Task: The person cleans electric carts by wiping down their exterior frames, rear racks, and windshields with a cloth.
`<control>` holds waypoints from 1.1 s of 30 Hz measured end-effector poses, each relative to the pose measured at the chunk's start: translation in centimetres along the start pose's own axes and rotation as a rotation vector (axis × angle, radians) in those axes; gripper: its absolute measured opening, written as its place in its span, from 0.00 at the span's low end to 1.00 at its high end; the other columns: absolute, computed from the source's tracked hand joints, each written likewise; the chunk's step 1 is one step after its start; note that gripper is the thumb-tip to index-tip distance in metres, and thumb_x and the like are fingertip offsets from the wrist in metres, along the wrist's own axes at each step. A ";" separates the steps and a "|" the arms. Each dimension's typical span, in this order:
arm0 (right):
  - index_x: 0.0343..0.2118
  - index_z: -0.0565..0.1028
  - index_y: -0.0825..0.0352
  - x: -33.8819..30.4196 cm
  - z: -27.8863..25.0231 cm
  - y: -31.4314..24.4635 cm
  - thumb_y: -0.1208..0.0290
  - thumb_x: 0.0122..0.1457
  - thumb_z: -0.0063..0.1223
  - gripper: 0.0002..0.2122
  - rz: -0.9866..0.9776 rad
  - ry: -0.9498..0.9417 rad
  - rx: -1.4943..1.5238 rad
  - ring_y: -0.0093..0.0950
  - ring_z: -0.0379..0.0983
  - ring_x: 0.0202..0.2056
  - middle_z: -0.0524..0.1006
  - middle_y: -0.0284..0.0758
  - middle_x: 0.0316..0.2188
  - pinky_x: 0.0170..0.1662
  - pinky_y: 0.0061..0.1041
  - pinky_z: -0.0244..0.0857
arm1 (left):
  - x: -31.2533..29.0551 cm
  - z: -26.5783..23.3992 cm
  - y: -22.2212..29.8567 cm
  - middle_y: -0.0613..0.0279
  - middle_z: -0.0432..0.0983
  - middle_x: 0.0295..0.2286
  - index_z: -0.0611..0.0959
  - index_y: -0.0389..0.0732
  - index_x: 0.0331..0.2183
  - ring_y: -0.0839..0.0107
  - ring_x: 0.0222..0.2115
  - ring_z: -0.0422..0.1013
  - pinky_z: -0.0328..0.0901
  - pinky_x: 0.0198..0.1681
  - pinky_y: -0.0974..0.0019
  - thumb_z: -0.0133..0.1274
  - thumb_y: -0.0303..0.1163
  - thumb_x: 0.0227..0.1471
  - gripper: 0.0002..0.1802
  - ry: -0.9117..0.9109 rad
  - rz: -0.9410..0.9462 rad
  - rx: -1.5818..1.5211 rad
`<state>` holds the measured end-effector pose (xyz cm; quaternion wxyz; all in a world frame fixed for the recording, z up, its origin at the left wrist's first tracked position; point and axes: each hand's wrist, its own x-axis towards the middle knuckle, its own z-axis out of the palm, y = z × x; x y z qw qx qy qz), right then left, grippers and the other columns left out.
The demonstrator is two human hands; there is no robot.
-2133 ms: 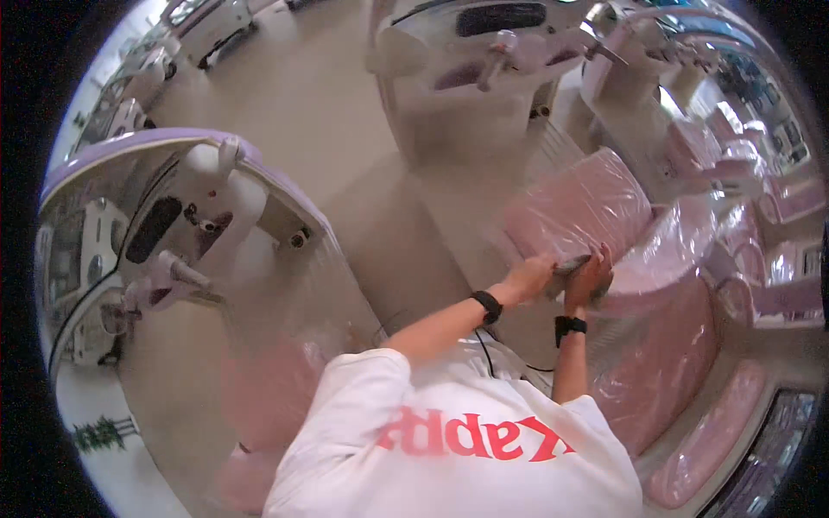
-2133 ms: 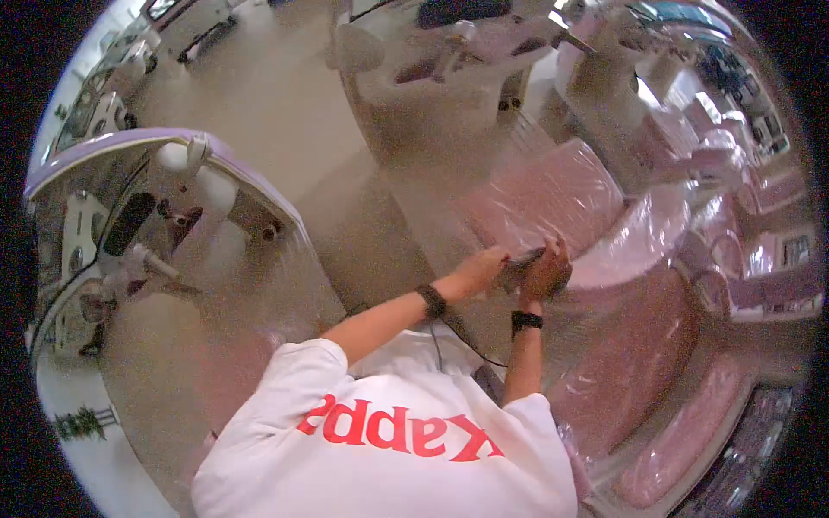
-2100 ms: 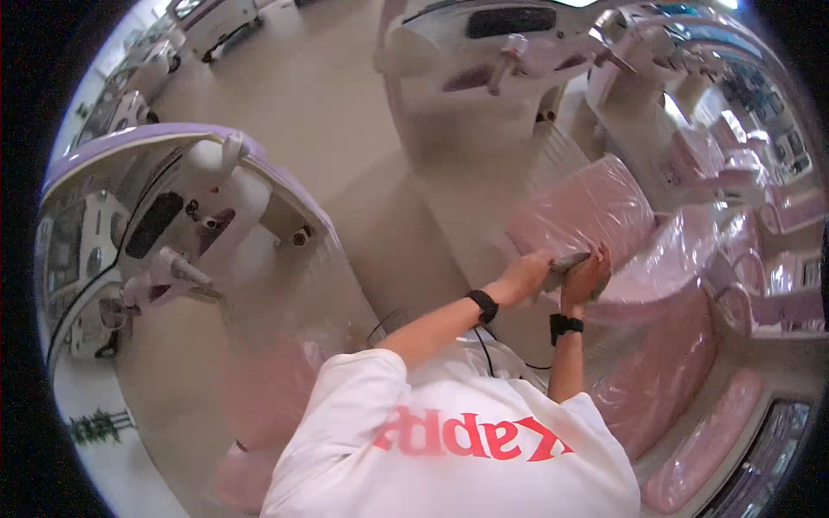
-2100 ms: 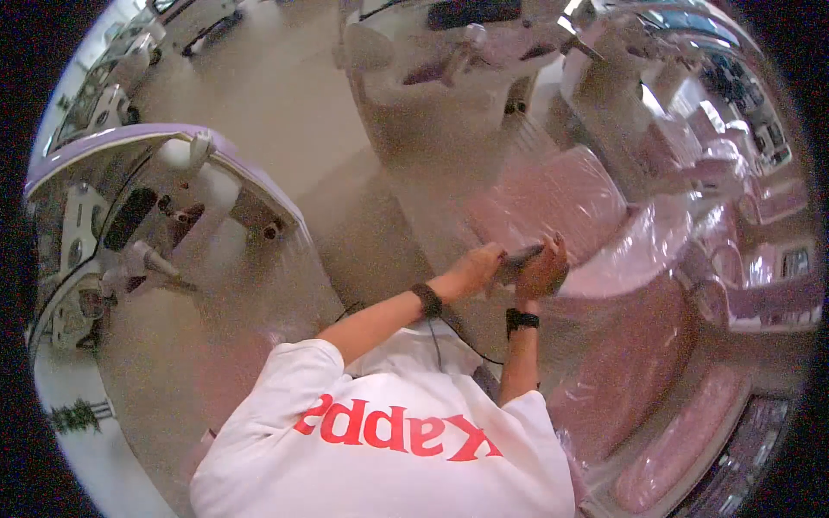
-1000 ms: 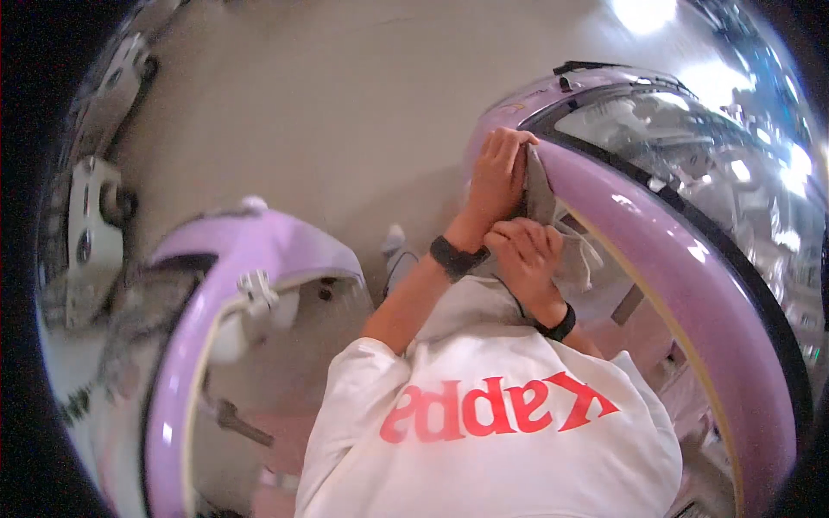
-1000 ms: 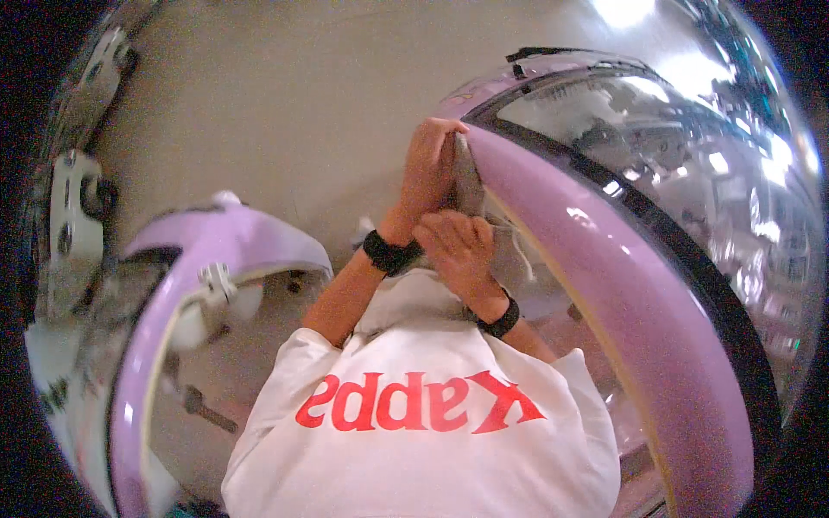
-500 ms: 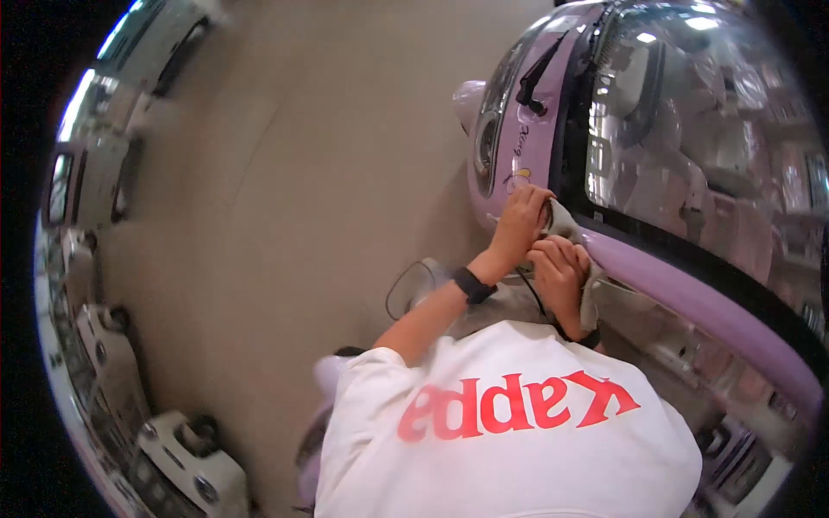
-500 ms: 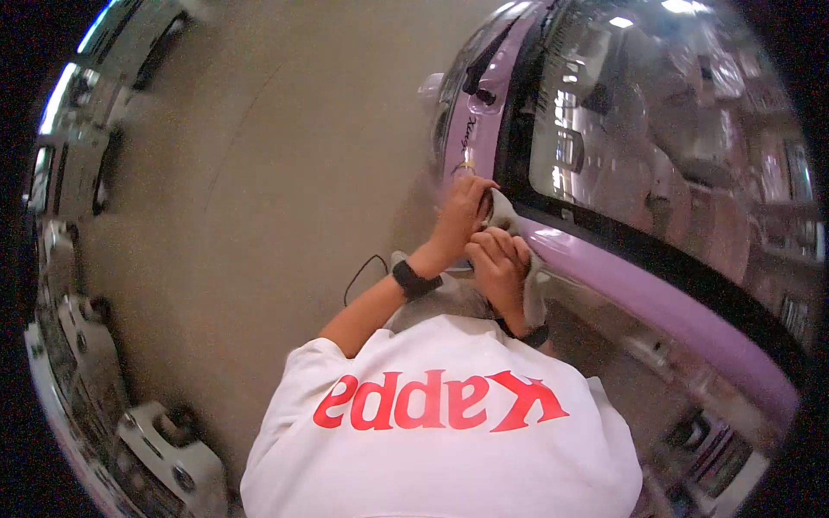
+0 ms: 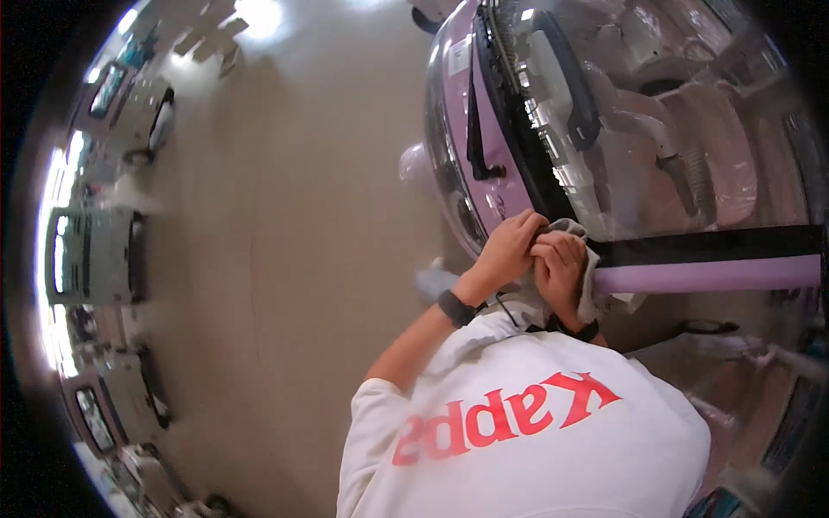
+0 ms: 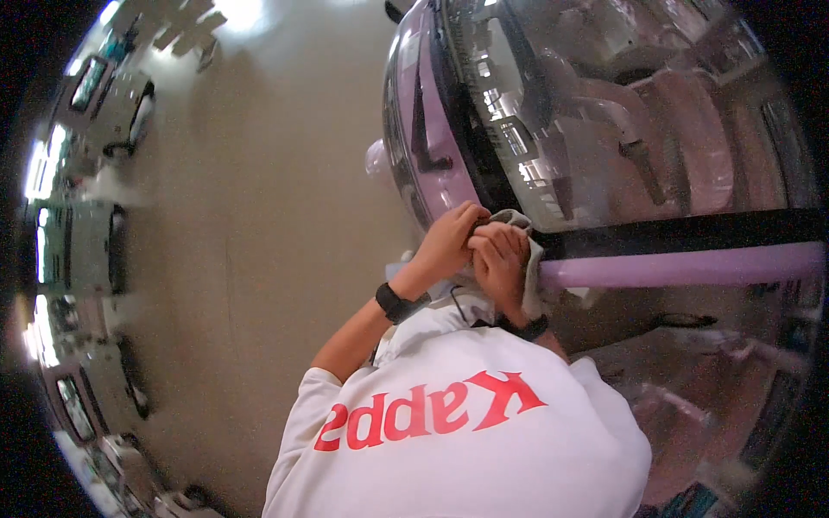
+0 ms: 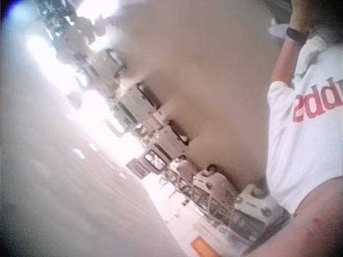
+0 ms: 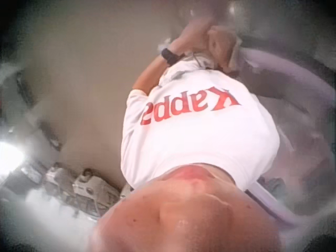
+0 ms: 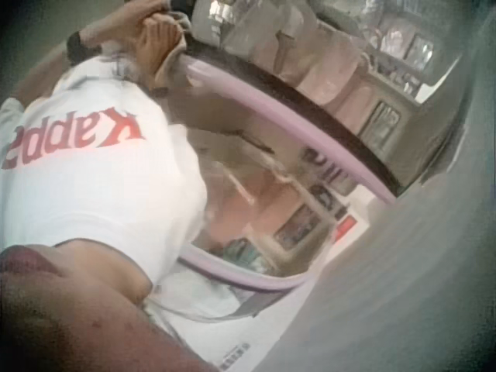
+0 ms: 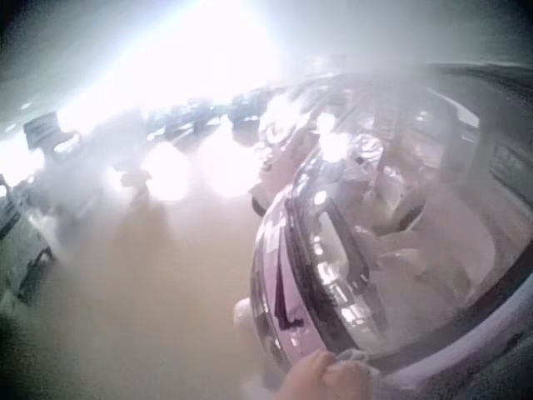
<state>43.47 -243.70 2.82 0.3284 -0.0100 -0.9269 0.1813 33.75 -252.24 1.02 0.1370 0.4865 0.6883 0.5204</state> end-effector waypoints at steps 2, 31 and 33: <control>0.28 0.69 0.62 1.5 1.8 1.0 0.78 0.43 0.45 0.07 0.067 0.081 -0.016 0.31 0.66 0.34 0.70 0.31 0.30 0.39 0.31 0.54 | 2.1 -1.0 -1.5 0.52 0.66 0.29 0.70 0.36 0.33 0.52 0.32 0.64 0.61 0.33 0.60 0.46 0.20 0.36 0.15 -0.041 0.028 0.018; 0.52 0.55 0.69 9.0 7.9 2.0 0.68 0.53 0.42 0.23 1.110 0.466 -0.806 0.42 0.45 0.56 0.51 0.44 0.54 0.56 0.43 0.36 | 22.4 -5.5 -4.2 0.53 0.55 0.45 0.73 0.39 0.34 0.59 0.48 0.53 0.53 0.47 0.59 0.44 0.23 0.48 0.07 -0.149 0.583 -0.149; 0.52 0.55 0.68 10.7 6.2 3.2 0.68 0.52 0.42 0.24 0.967 0.386 -0.856 0.42 0.45 0.55 0.51 0.45 0.54 0.55 0.43 0.37 | 24.3 -5.9 -4.3 0.53 0.55 0.45 0.71 0.39 0.36 0.59 0.48 0.53 0.53 0.47 0.59 0.43 0.23 0.48 0.09 -0.106 0.544 -0.184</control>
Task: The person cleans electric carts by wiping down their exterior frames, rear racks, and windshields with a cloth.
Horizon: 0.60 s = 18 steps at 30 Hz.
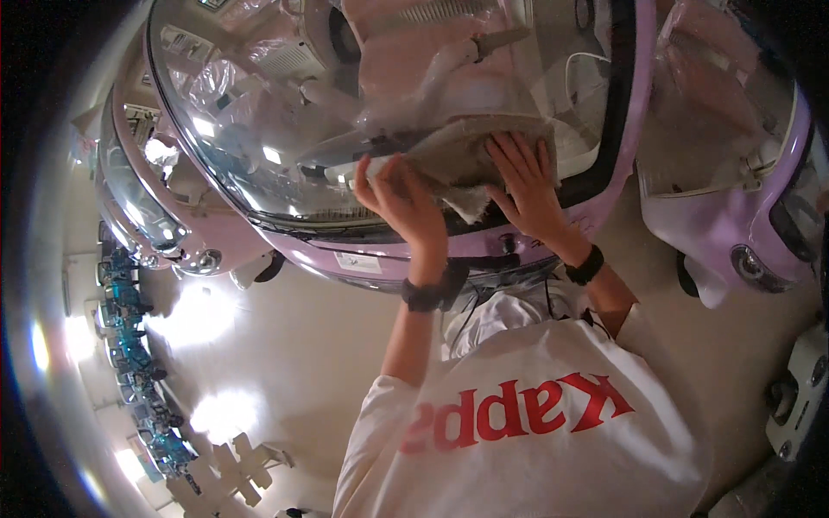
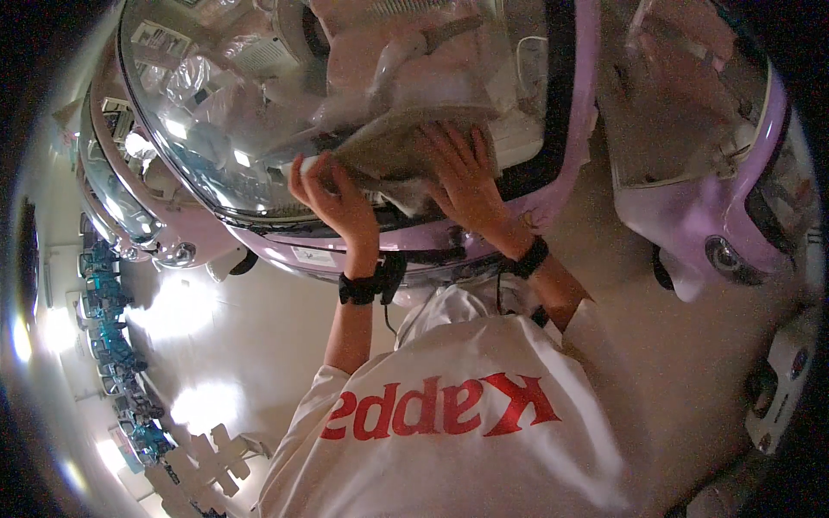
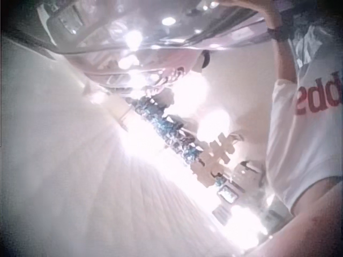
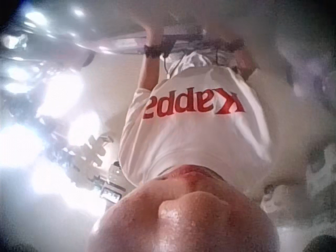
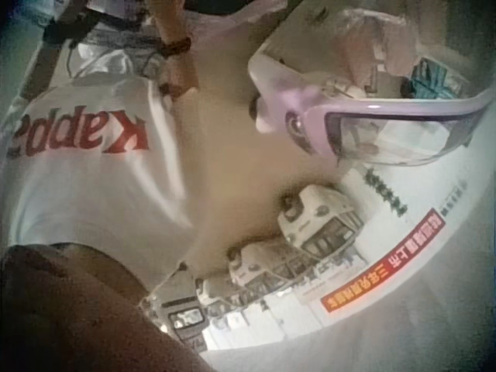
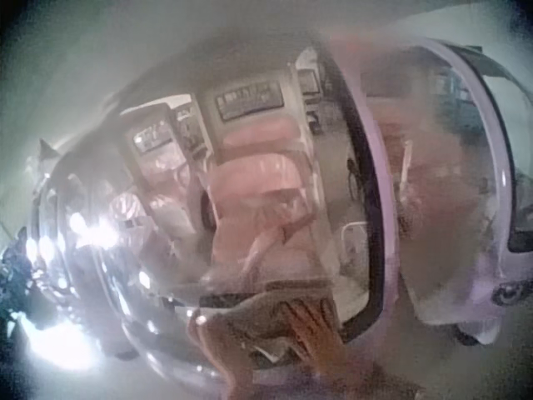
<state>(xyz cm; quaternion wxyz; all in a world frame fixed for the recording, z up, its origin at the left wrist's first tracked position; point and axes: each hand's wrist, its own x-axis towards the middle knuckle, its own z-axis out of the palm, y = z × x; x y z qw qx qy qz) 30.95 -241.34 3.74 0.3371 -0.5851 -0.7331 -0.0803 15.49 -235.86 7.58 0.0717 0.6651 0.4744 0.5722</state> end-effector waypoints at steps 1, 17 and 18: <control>0.52 0.55 0.68 0.3 -0.1 -0.3 0.68 0.52 0.42 0.24 0.006 -0.009 -0.007 0.42 0.45 0.55 0.51 0.45 0.54 0.55 0.43 0.37 | 0.8 -0.2 -0.1 0.53 0.55 0.45 0.69 0.39 0.38 0.59 0.48 0.52 0.52 0.47 0.59 0.42 0.23 0.49 0.11 0.066 -0.028 -0.008; 0.56 0.50 0.62 8.1 -2.5 -0.2 0.65 0.48 0.50 0.32 -0.032 -0.138 -0.151 0.35 0.37 0.59 0.43 0.37 0.58 0.57 0.46 0.30 | 6.5 2.7 -0.8 0.57 0.49 0.54 0.58 0.41 0.52 0.60 0.56 0.41 0.34 0.56 0.53 0.40 0.43 0.49 0.30 -0.585 0.664 0.386; 0.56 0.50 0.62 10.6 -3.1 -0.2 0.64 0.47 0.51 0.33 -0.043 -0.104 -0.149 0.34 0.37 0.59 0.44 0.36 0.58 0.57 0.45 0.30 | 9.5 3.0 -0.6 0.56 0.47 0.54 0.57 0.41 0.53 0.59 0.57 0.39 0.32 0.56 0.52 0.40 0.44 0.49 0.31 -0.564 0.717 0.417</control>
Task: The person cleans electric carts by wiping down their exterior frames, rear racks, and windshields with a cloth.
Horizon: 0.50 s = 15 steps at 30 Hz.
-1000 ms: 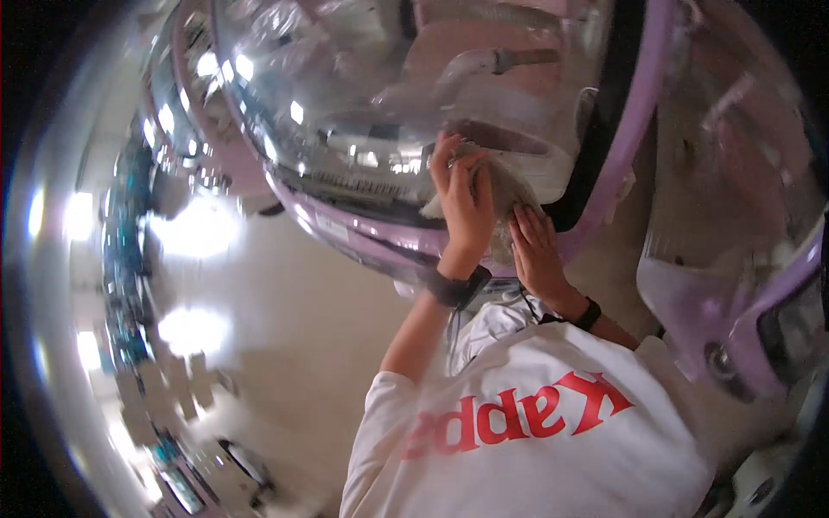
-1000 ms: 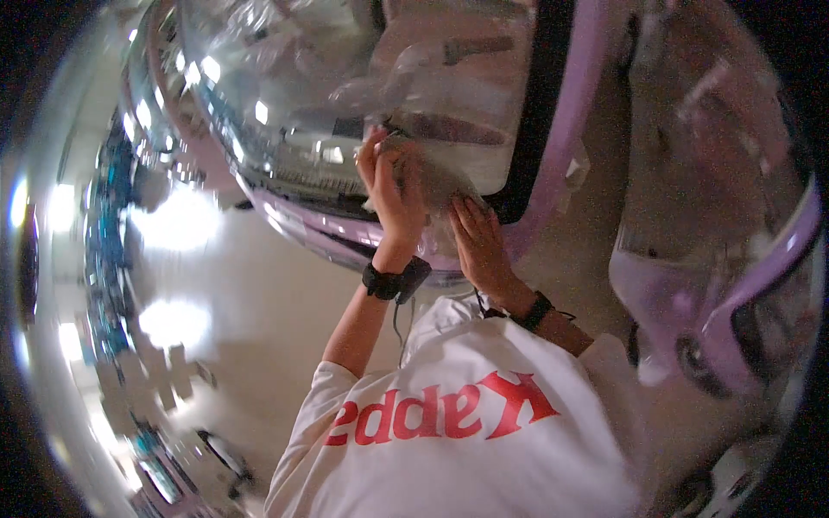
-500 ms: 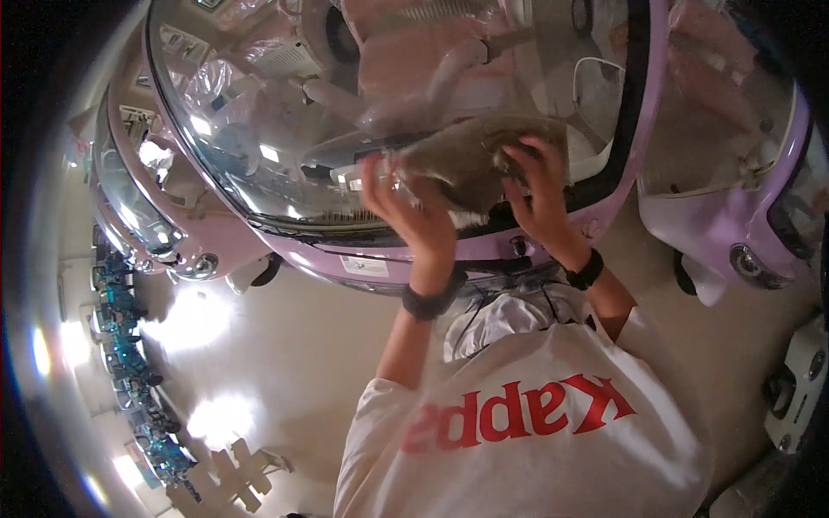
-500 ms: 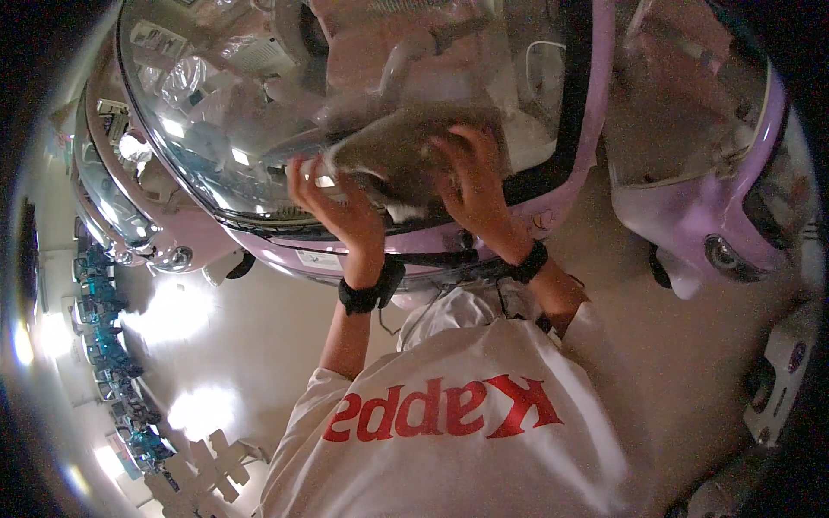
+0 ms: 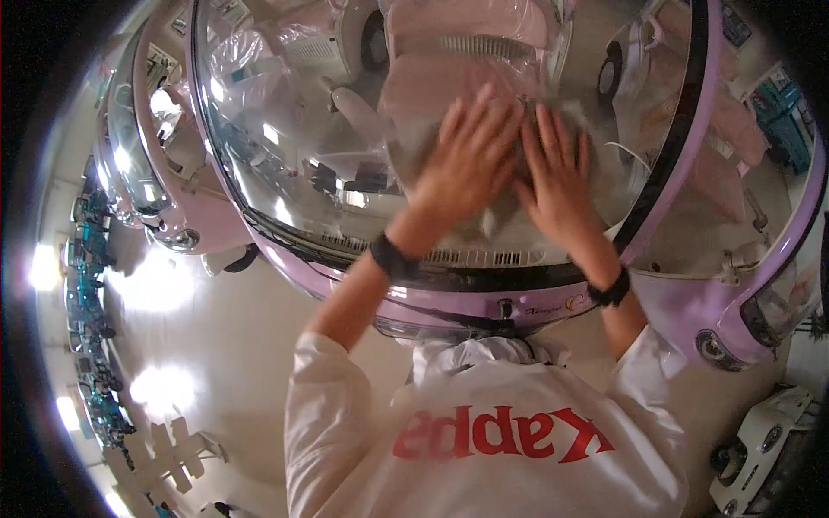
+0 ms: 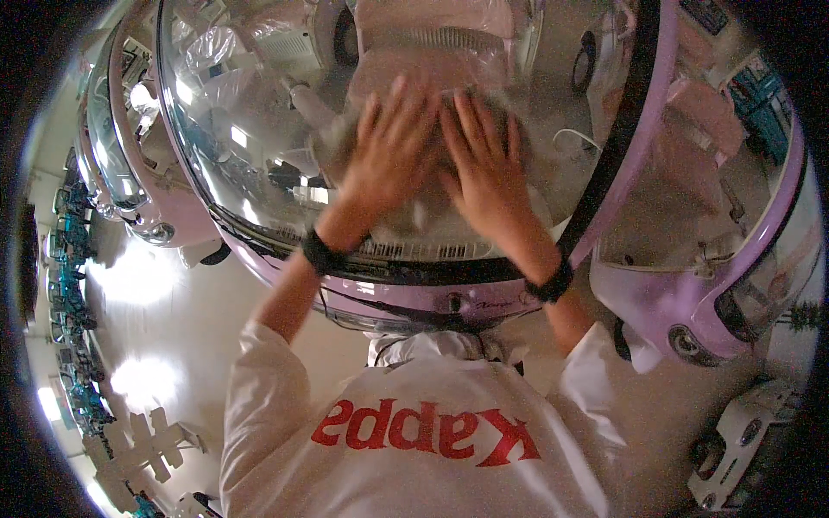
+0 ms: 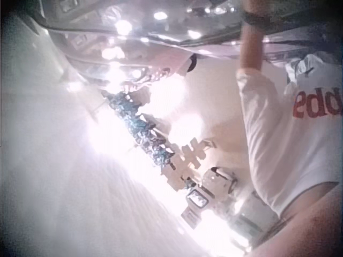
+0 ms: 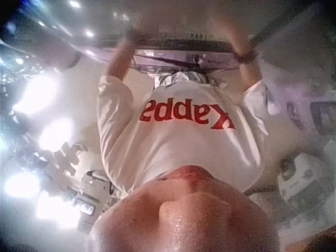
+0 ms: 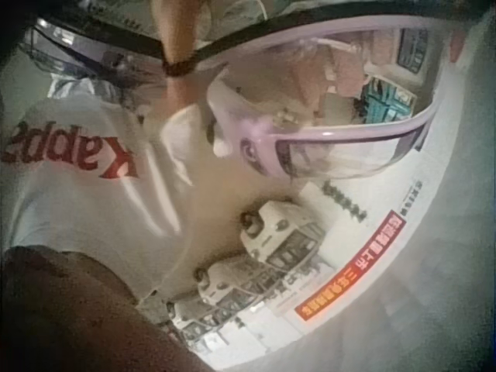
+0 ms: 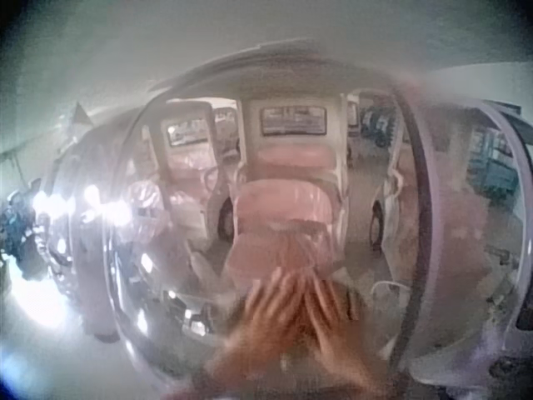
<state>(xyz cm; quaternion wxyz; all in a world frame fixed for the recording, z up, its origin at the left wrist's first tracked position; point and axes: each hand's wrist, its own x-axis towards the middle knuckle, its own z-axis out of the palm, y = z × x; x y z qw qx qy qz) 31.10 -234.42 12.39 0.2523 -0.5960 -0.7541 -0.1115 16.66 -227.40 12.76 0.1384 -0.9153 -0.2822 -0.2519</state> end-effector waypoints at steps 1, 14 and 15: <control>0.56 0.50 0.61 2.3 -0.7 0.5 0.63 0.47 0.51 0.33 -0.033 0.064 -0.016 0.34 0.37 0.59 0.43 0.35 0.58 0.57 0.45 0.30 | 2.1 -0.6 -1.9 0.56 0.47 0.54 0.57 0.41 0.53 0.58 0.56 0.39 0.33 0.56 0.52 0.39 0.43 0.50 0.30 0.059 0.044 -0.016; 0.55 0.50 0.64 19.7 -4.0 4.5 0.58 0.51 0.44 0.30 -0.133 0.348 -0.285 0.34 0.38 0.58 0.44 0.37 0.58 0.58 0.40 0.34 | 14.7 -3.5 -12.4 0.48 0.50 0.52 0.64 0.34 0.47 0.52 0.55 0.43 0.40 0.55 0.53 0.33 0.43 0.52 0.26 0.465 -0.038 0.377; 0.56 0.50 0.62 18.0 -2.7 4.8 0.60 0.49 0.48 0.32 -0.164 0.426 -0.233 0.33 0.38 0.59 0.42 0.36 0.58 0.58 0.44 0.32 | 12.9 -2.3 -10.5 0.54 0.46 0.54 0.56 0.40 0.53 0.57 0.56 0.39 0.37 0.56 0.51 0.36 0.41 0.52 0.28 0.542 -0.067 0.100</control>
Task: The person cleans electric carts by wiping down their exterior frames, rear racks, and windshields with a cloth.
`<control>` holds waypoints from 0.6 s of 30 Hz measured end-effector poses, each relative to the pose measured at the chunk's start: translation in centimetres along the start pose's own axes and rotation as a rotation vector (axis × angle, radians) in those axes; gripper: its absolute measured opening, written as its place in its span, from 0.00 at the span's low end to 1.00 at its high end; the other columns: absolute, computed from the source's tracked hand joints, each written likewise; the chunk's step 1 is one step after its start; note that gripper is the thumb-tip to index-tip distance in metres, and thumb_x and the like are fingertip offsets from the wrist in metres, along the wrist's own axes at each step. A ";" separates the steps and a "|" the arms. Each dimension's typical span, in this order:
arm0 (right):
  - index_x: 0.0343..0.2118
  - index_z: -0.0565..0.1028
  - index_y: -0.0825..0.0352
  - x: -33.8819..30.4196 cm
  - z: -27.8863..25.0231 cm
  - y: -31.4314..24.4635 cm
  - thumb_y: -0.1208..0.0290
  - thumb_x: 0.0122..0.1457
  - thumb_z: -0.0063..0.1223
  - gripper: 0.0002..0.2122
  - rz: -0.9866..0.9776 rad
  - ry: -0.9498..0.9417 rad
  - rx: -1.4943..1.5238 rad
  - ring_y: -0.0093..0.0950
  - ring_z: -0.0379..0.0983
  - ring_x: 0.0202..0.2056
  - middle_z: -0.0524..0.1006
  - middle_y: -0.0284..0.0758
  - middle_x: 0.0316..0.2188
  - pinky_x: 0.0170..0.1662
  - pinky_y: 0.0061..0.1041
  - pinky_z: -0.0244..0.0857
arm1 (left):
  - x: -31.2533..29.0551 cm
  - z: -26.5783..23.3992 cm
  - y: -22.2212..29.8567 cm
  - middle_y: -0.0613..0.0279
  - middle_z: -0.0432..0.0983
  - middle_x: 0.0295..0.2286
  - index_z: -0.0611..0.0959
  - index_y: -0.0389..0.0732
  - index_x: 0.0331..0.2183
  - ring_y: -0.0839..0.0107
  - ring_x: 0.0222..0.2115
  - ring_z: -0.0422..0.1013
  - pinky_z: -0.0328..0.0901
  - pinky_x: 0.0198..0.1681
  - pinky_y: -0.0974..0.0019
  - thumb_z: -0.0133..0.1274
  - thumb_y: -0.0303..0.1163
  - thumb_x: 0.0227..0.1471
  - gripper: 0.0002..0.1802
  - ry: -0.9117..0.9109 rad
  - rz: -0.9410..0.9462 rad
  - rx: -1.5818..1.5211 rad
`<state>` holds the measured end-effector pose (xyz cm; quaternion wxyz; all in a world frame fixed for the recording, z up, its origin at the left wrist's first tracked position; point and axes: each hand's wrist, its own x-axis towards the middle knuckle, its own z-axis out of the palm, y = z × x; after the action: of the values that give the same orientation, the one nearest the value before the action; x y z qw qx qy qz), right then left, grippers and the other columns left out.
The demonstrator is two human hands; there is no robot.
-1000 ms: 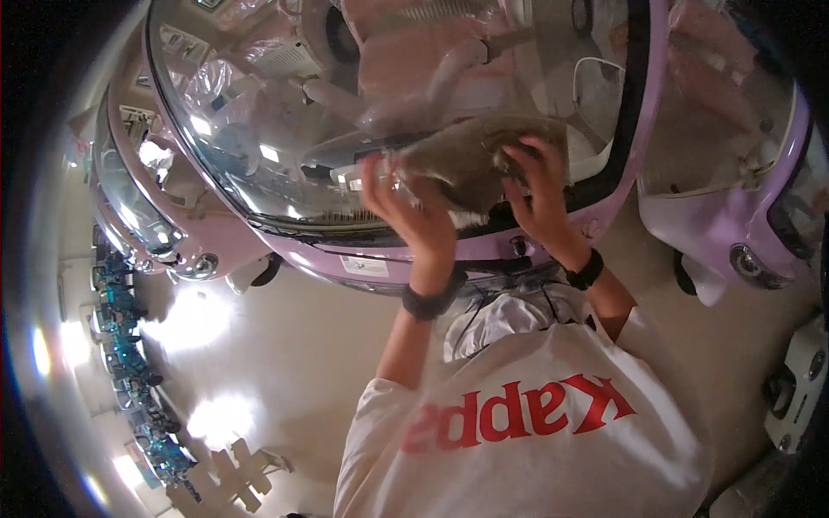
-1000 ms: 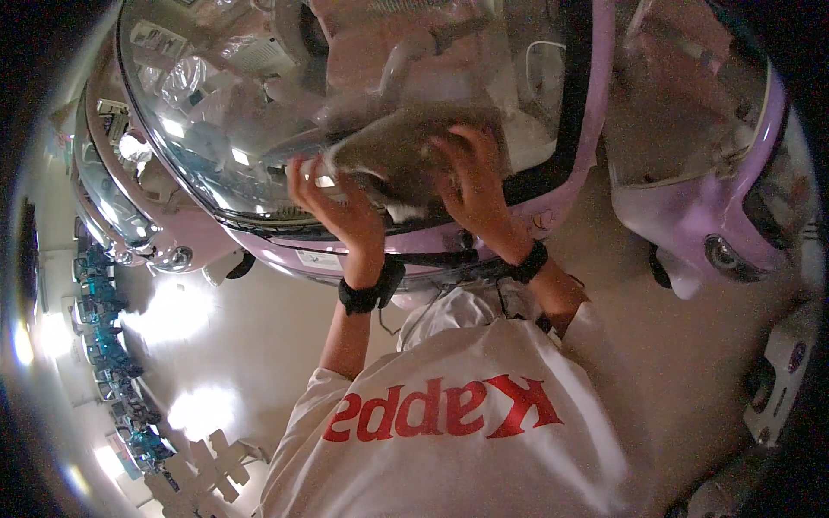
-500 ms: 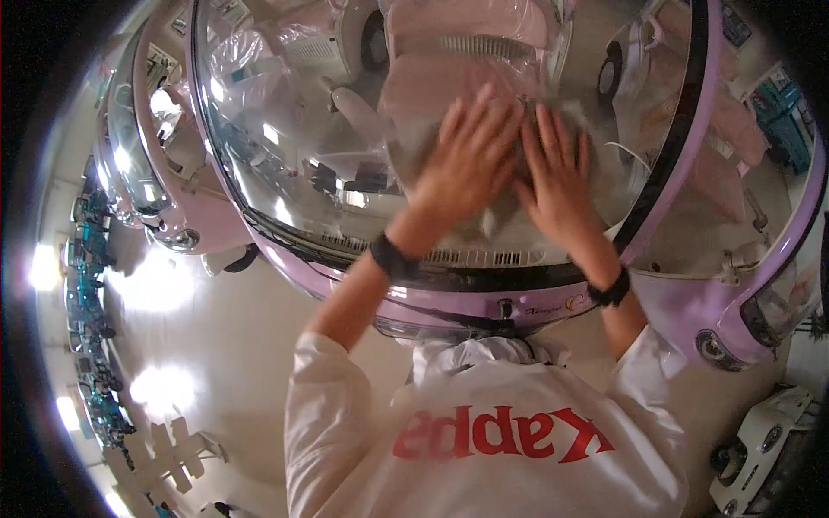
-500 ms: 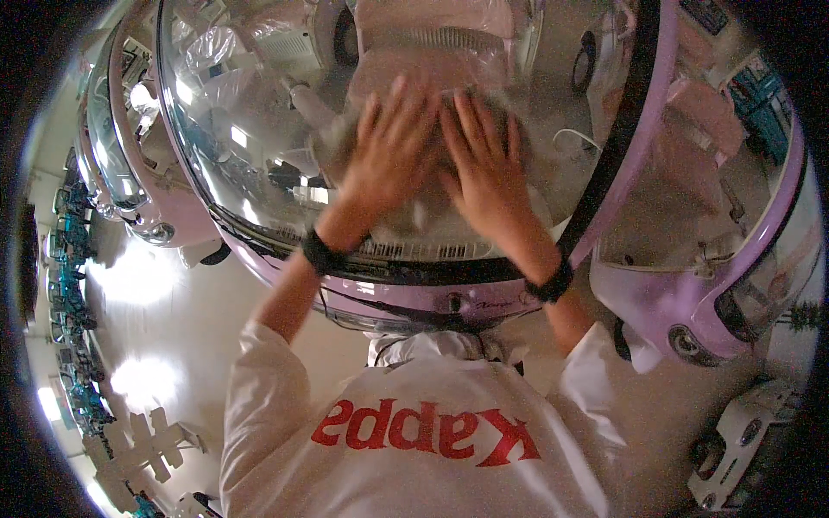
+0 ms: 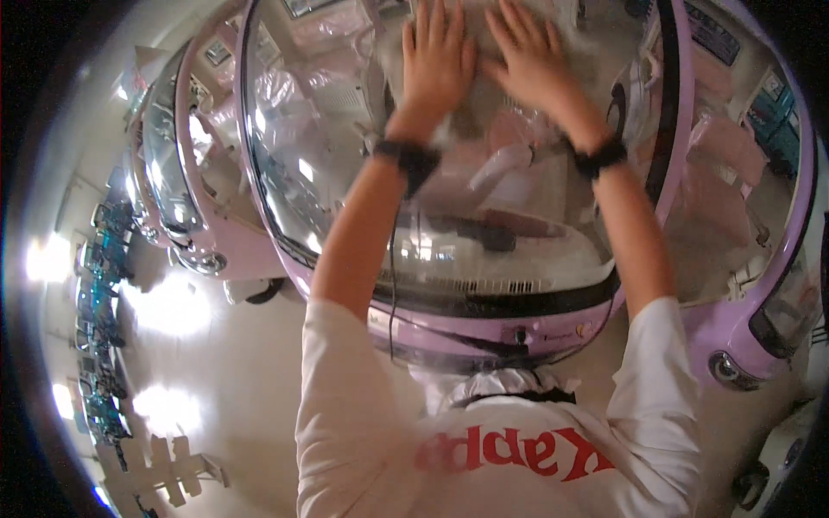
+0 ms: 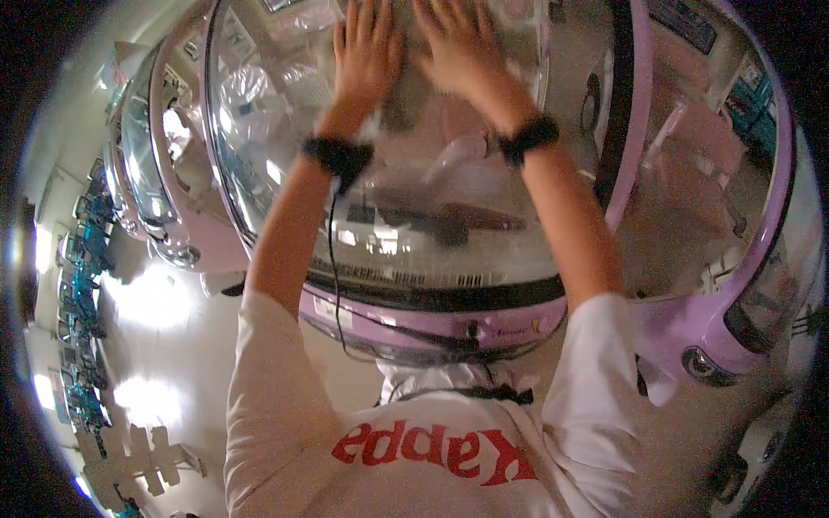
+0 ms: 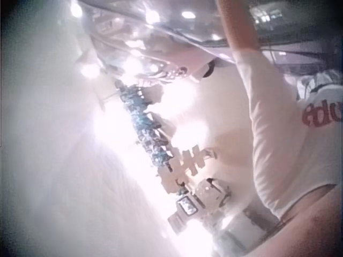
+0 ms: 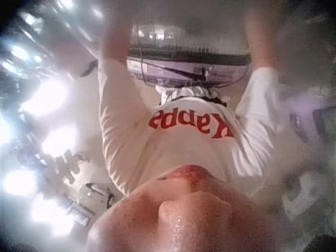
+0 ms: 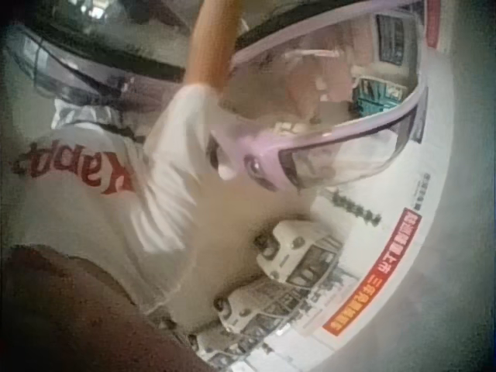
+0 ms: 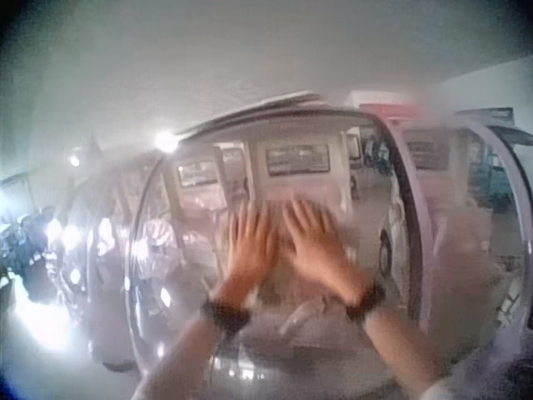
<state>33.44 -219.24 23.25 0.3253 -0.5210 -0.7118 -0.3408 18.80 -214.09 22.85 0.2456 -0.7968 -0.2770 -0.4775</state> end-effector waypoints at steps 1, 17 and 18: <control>0.55 0.50 0.62 -2.2 -0.3 -1.9 0.60 0.49 0.49 0.32 0.017 -0.084 0.042 0.34 0.38 0.59 0.42 0.37 0.58 0.58 0.44 0.32 | -2.7 -1.0 0.2 0.51 0.44 0.54 0.55 0.40 0.53 0.54 0.56 0.39 0.37 0.55 0.50 0.36 0.39 0.52 0.28 -0.058 0.024 0.039; 0.52 0.56 0.67 -11.0 -4.3 -5.6 0.61 0.55 0.38 0.23 0.262 -0.265 0.049 0.35 0.41 0.58 0.46 0.38 0.57 0.57 0.44 0.33 | -7.0 -5.8 4.5 0.56 0.50 0.53 0.64 0.48 0.50 0.59 0.54 0.47 0.39 0.56 0.53 0.49 0.40 0.41 0.31 -0.588 0.325 -0.261; 0.53 0.55 0.66 -8.2 -3.6 -3.4 0.60 0.56 0.36 0.23 0.208 -0.203 0.014 0.34 0.40 0.58 0.45 0.37 0.58 0.57 0.43 0.33 | -4.5 -4.2 3.0 0.58 0.47 0.54 0.62 0.48 0.51 0.59 0.55 0.43 0.38 0.56 0.52 0.47 0.42 0.44 0.31 -0.530 0.366 -0.242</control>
<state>32.54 -227.27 18.01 0.2886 -0.6214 -0.6856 -0.2460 16.48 -219.97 20.17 0.1505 -0.9530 -0.1249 -0.2312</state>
